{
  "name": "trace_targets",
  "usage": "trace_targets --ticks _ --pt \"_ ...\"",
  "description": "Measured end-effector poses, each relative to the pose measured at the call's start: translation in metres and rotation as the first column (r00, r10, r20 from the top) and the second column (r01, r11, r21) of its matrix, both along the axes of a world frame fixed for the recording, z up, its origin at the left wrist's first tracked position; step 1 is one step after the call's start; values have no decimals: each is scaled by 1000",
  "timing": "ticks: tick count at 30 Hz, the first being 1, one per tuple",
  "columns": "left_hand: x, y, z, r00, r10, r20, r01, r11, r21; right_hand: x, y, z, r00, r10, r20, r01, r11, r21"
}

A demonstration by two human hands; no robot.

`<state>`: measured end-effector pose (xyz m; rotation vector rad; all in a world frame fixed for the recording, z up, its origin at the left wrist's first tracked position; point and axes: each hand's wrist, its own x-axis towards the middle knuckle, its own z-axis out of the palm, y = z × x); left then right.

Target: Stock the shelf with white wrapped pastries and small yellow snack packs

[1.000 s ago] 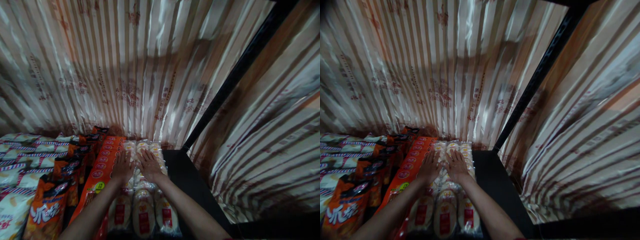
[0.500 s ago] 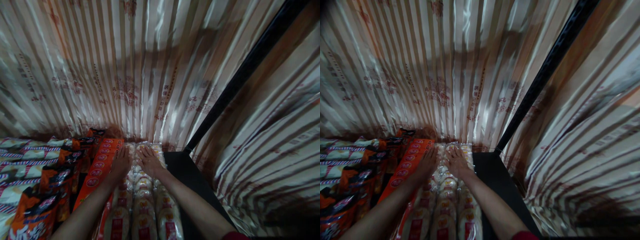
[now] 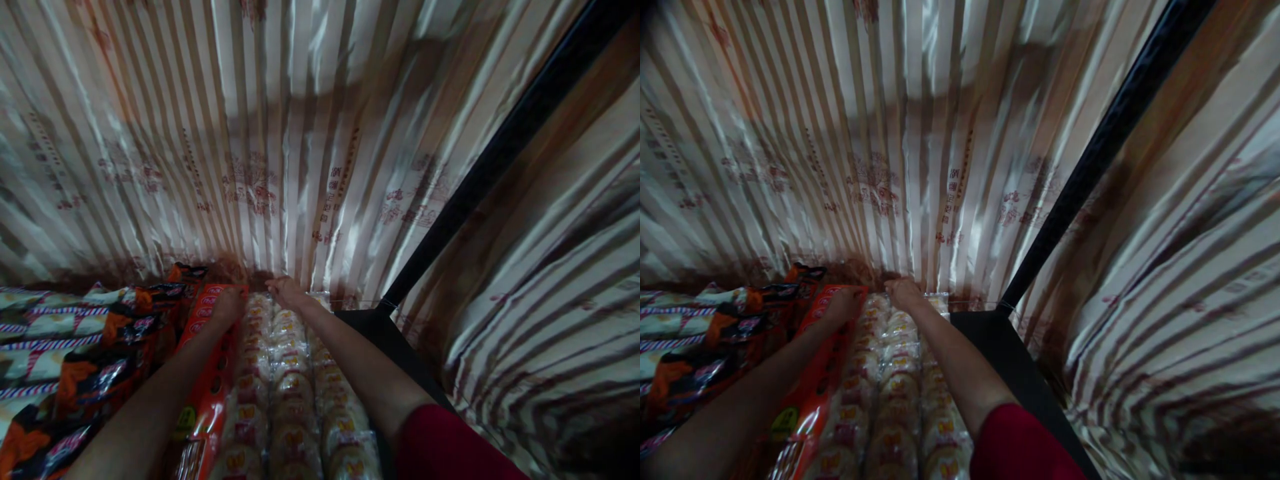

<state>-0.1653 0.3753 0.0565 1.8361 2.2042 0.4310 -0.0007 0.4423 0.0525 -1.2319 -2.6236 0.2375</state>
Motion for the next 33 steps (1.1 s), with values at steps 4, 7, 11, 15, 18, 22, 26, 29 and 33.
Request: trace_targets --ticks 4,7,11,15,18,22,26,29,33 --pt "1 6 -1 998 30 52 -28 998 -47 -6 3 1 996 -79 46 85 985 -150" --pt "0 8 -2 997 48 64 -44 998 -50 -6 6 -2 996 -82 42 88 980 -178" --pt "-1 8 -4 994 55 89 -55 999 -4 -4 9 -8 990 -132 -54 119 972 -205" --pt "0 9 -6 989 77 130 -83 996 41 -2 5 -11 962 -232 -143 204 961 -188" --pt "-1 11 -9 984 86 158 -98 992 73 0 0 -11 947 -278 -161 250 952 -175" --pt "-2 12 -12 983 92 159 -106 991 83 0 -7 -12 924 -332 -191 299 937 -184" --pt "-2 10 -12 983 117 139 -128 989 73 -1 -11 -10 911 -374 -176 344 922 -179" --pt "-4 9 -11 983 85 161 -93 995 42 -1 -12 -10 907 -384 -173 354 918 -179" --pt "-8 7 -10 941 7 339 7 999 -40 -1 -12 -11 918 -367 -148 342 924 -171"
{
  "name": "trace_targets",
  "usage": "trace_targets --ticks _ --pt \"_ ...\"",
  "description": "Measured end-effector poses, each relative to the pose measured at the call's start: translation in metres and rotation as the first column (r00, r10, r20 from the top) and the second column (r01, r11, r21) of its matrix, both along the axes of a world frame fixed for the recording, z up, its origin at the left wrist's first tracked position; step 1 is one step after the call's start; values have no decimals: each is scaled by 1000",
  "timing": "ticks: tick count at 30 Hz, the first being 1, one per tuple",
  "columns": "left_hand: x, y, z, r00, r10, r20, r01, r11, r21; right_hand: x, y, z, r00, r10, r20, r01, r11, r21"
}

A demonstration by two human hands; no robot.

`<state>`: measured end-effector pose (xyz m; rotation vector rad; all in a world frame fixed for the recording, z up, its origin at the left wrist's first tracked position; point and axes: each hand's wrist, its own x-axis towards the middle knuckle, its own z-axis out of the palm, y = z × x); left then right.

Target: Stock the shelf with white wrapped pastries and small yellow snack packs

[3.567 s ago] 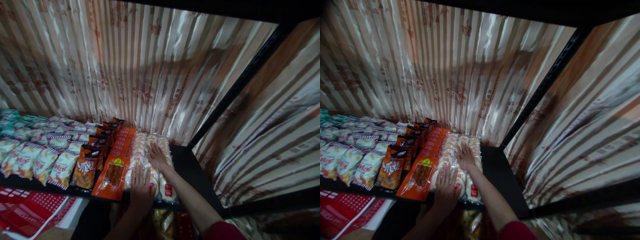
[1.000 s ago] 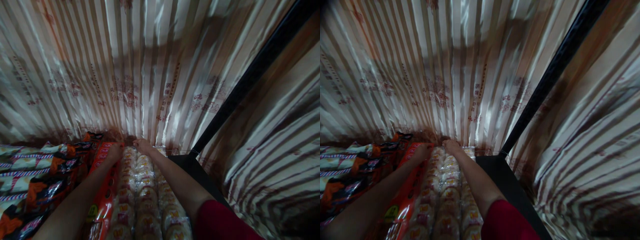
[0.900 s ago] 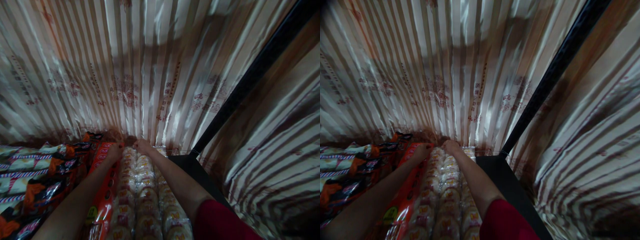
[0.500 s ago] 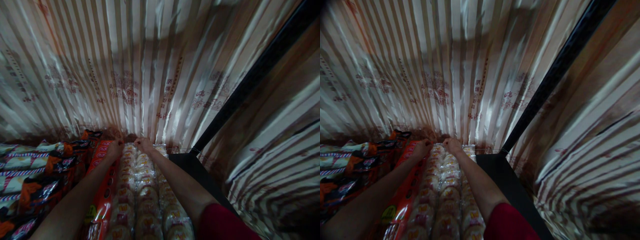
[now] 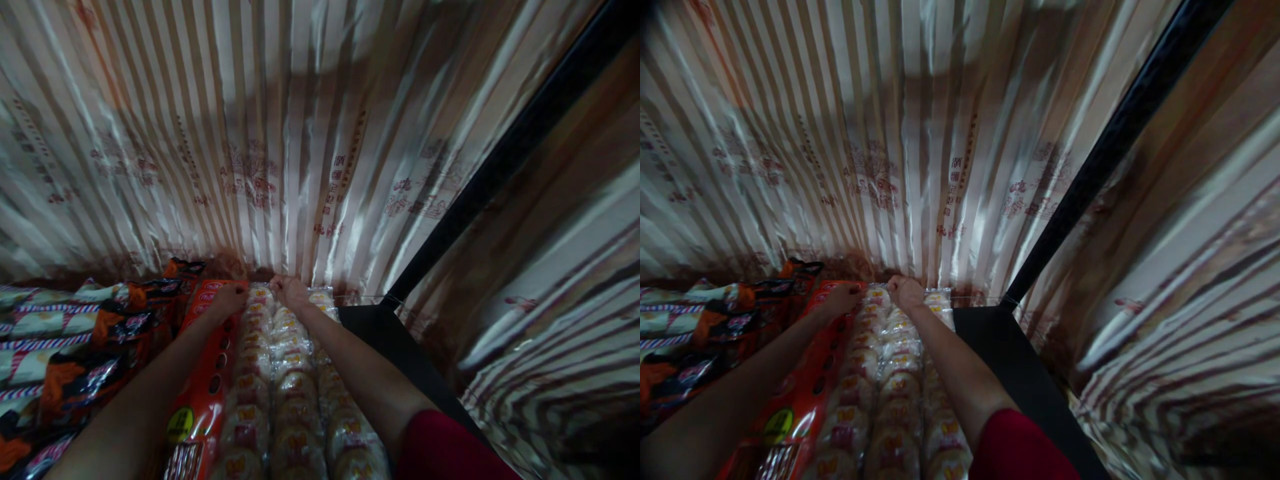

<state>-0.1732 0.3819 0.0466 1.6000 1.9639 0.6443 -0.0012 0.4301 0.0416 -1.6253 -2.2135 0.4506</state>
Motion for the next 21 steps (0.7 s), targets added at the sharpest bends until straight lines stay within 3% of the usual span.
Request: trace_targets --ticks 3,6,12,21 --pt "-2 -1 4 985 -47 164 56 997 -50 0 0 -1 1000 17 10 -17 1000 3" --pt "-3 0 7 970 -109 217 126 990 -66 0 1 -2 999 52 7 -52 999 0" --pt "1 4 5 991 -114 71 114 993 6 2 4 -5 993 107 -44 -109 993 -35" --pt "7 3 -3 993 -31 -116 37 998 56 10 2 0 959 222 -176 -237 969 -66"
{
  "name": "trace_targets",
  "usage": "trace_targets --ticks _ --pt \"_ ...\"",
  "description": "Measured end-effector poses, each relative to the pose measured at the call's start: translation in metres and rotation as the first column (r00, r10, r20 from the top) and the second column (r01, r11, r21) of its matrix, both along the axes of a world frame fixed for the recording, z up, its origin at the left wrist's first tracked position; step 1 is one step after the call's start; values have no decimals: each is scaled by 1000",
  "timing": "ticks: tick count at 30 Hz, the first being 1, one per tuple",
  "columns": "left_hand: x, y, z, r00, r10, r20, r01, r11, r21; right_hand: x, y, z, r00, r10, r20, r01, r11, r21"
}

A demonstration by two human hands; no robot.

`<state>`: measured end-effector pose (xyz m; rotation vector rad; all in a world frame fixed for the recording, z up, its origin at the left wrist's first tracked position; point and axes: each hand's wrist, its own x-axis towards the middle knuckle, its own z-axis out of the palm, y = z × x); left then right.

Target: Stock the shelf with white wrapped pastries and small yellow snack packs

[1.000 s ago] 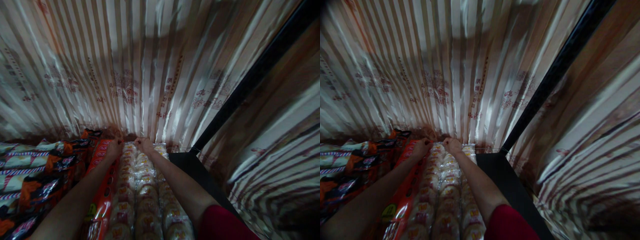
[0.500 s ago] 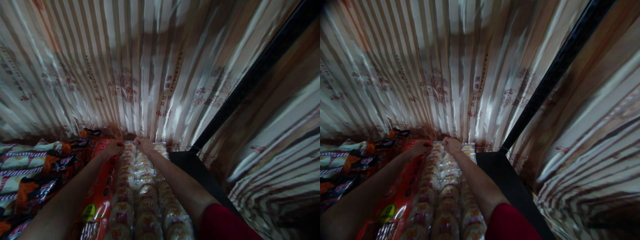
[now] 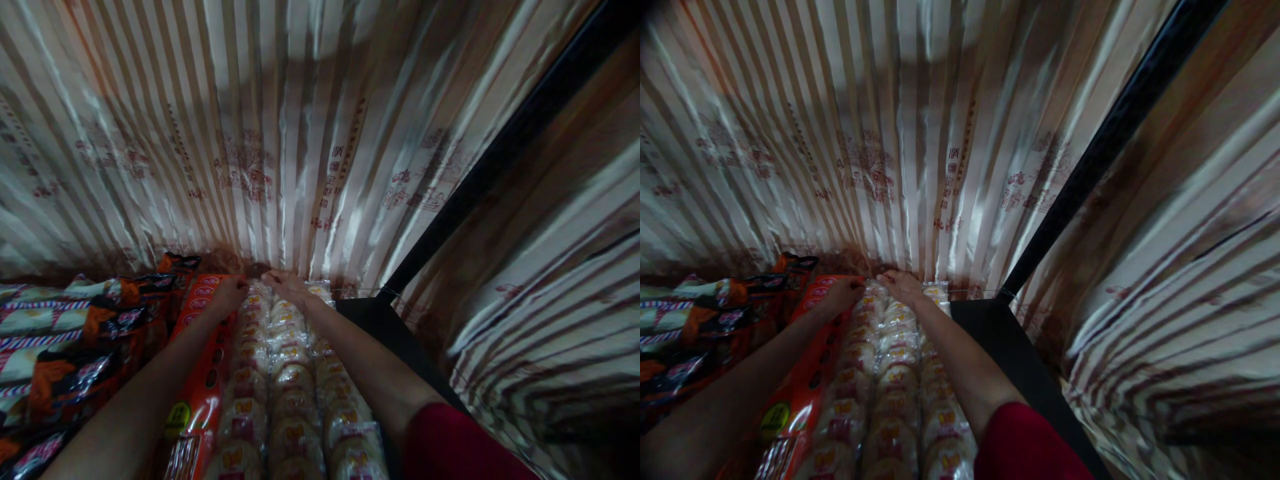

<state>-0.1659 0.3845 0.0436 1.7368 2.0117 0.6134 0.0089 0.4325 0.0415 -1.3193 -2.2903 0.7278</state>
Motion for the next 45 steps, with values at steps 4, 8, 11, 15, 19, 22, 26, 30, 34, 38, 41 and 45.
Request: trace_targets --ticks 4,8,11,15,19,22,26,30,34,38,41,45 --pt "1 0 -2 1000 13 9 -13 1000 15 5 3 -5 990 111 -84 -109 994 21" --pt "1 0 -5 998 39 39 -39 999 2 4 6 -13 995 96 -20 -95 995 41" --pt "1 -1 -5 997 47 67 -47 999 9 2 7 -15 1000 26 16 -27 999 42" --pt "-3 -5 0 994 88 64 -90 995 29 1 5 -16 1000 -4 12 3 998 64" --pt "-10 -12 7 996 91 -12 -91 996 -23 0 2 -17 999 -44 4 44 997 58" --pt "-14 -18 10 996 89 -33 -91 994 -68 -1 0 -15 998 -60 26 59 997 50" --pt "-17 -25 7 995 -16 100 28 993 -115 -2 -2 -12 996 -71 58 68 996 57" --pt "-18 -30 4 947 -96 307 148 977 -151 -3 -4 -12 994 -84 65 79 994 71" --pt "-18 -31 5 915 -125 384 198 968 -157 -4 -7 -10 990 -100 95 91 991 97" --pt "-15 -31 4 932 -112 345 174 973 -153 -3 -7 -11 994 -54 100 30 973 227" --pt "-13 -32 3 950 -116 289 159 978 -133 -3 -6 -16 999 -10 36 -2 944 331" --pt "-10 -33 3 963 -133 235 156 984 -83 -4 -7 -19 1000 0 -3 1 927 376"
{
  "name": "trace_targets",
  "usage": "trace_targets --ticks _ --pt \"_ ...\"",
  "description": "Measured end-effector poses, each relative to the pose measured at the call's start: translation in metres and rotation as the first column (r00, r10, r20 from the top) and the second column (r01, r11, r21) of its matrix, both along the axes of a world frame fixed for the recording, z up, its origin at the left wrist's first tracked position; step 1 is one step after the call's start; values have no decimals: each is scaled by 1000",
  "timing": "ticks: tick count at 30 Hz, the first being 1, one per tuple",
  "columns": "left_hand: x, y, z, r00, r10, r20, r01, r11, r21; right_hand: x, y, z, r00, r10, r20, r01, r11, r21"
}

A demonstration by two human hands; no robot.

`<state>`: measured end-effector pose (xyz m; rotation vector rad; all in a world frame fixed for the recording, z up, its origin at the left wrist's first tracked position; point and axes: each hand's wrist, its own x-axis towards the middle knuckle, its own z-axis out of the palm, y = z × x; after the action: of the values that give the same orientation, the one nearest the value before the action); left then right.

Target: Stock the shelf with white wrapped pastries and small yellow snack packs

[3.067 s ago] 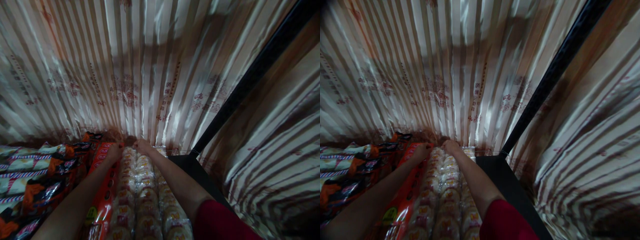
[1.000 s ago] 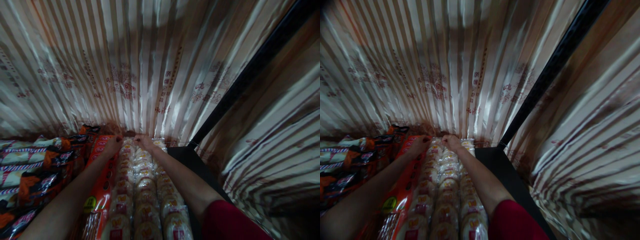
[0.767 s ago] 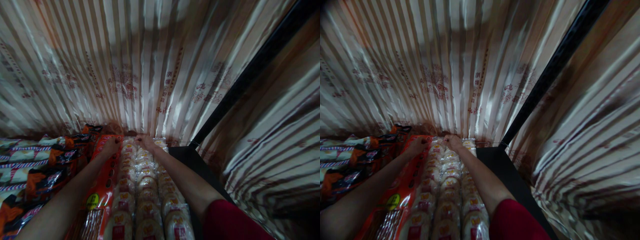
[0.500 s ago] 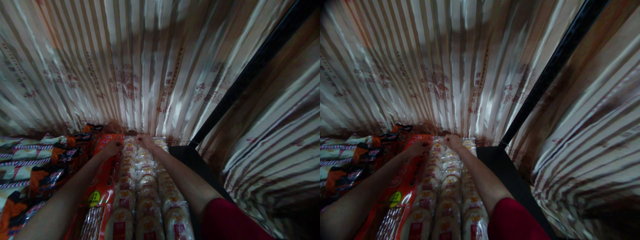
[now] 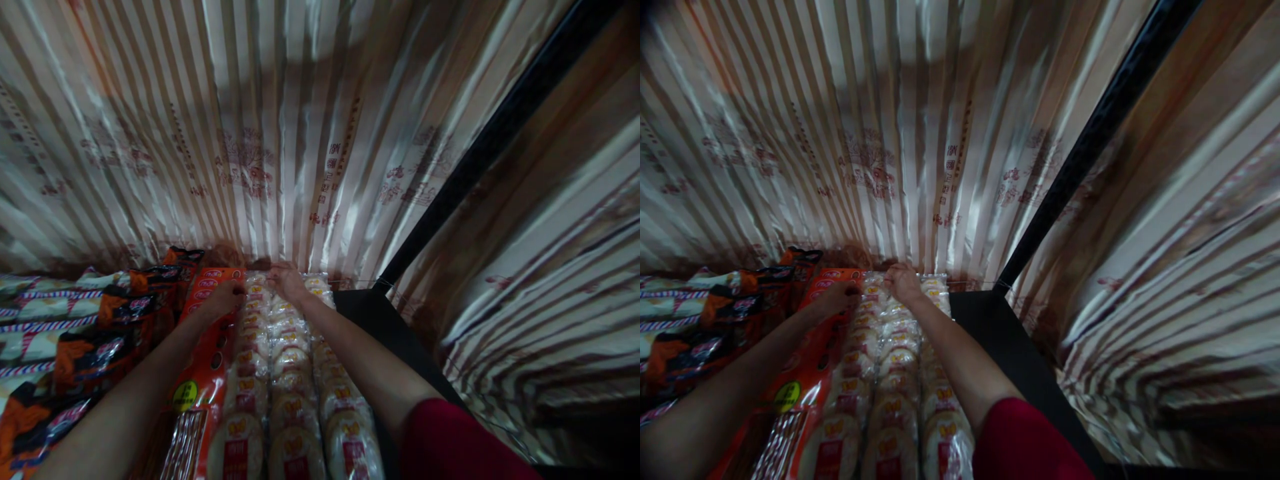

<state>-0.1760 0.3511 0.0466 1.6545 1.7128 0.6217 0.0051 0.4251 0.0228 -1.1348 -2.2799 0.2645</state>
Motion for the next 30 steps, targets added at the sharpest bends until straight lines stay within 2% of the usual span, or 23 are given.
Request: trace_targets --ticks 8,13,17,22,30 --pt "3 -1 0 998 -8 -55 15 992 127 6 -13 14 998 50 -46 -44 993 111" --pt "4 0 -3 992 14 -128 10 983 183 10 -28 29 989 107 103 -107 994 -8" --pt "6 0 -6 990 44 -136 -12 974 226 10 -38 34 982 91 167 -77 993 -88" --pt "8 -2 -6 988 73 -136 -31 957 287 9 -40 30 981 60 186 -51 997 -57" --pt "6 3 -14 997 79 8 -77 946 314 5 -54 38 972 48 230 -34 997 -63"
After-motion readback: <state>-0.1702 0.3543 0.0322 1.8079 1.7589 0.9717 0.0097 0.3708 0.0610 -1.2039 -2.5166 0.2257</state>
